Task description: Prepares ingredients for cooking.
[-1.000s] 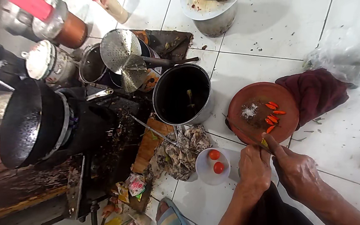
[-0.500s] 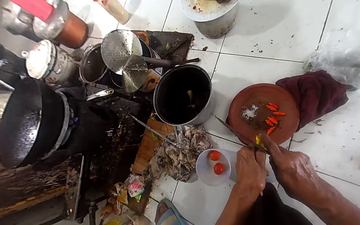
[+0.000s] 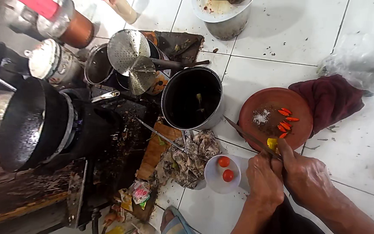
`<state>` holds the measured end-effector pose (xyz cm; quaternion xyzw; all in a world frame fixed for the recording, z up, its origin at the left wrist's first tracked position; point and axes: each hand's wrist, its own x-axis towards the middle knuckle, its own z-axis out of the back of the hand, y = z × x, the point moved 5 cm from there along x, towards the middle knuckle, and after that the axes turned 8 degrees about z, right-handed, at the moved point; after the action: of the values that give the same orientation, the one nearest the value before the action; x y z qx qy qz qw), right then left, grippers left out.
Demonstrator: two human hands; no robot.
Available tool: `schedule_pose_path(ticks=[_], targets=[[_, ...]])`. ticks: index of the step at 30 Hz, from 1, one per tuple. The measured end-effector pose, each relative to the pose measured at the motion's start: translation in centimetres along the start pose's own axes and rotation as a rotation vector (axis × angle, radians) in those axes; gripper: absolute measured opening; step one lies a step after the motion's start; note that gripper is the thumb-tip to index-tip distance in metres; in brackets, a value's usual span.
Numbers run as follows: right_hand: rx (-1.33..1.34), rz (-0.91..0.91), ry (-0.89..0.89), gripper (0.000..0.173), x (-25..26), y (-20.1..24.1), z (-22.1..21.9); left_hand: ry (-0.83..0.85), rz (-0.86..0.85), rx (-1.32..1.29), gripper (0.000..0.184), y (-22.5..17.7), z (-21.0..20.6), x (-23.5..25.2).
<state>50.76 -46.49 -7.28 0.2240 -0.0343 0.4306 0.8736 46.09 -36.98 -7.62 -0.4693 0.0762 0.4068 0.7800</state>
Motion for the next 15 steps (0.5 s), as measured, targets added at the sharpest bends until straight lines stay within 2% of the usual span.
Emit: schedule_pose_path(ticks=[3,7,11,14,15], targets=[[0.001,0.005,0.023,0.045,0.8,0.0,0.3,0.02,0.038,-0.095,0.021,0.1,0.5,0.5],[0.015,0.029,0.066,0.051,-0.7,-0.4,0.3,-0.006,0.124,-0.173,0.021,-0.3,2.5,0.6],[-0.019,0.01,0.044,0.054,-2.1,-0.7,0.0,-0.044,0.047,-0.046,0.028,-0.1,2.0,0.2],[-0.014,0.021,0.034,0.054,-1.4,-0.3,0.1,-0.071,-0.032,-0.007,0.036,0.4,0.8,-0.3],[-0.008,0.019,0.032,0.053,-0.9,-0.1,0.0,-0.07,-0.04,-0.004,0.031,0.6,0.4,-0.4]])
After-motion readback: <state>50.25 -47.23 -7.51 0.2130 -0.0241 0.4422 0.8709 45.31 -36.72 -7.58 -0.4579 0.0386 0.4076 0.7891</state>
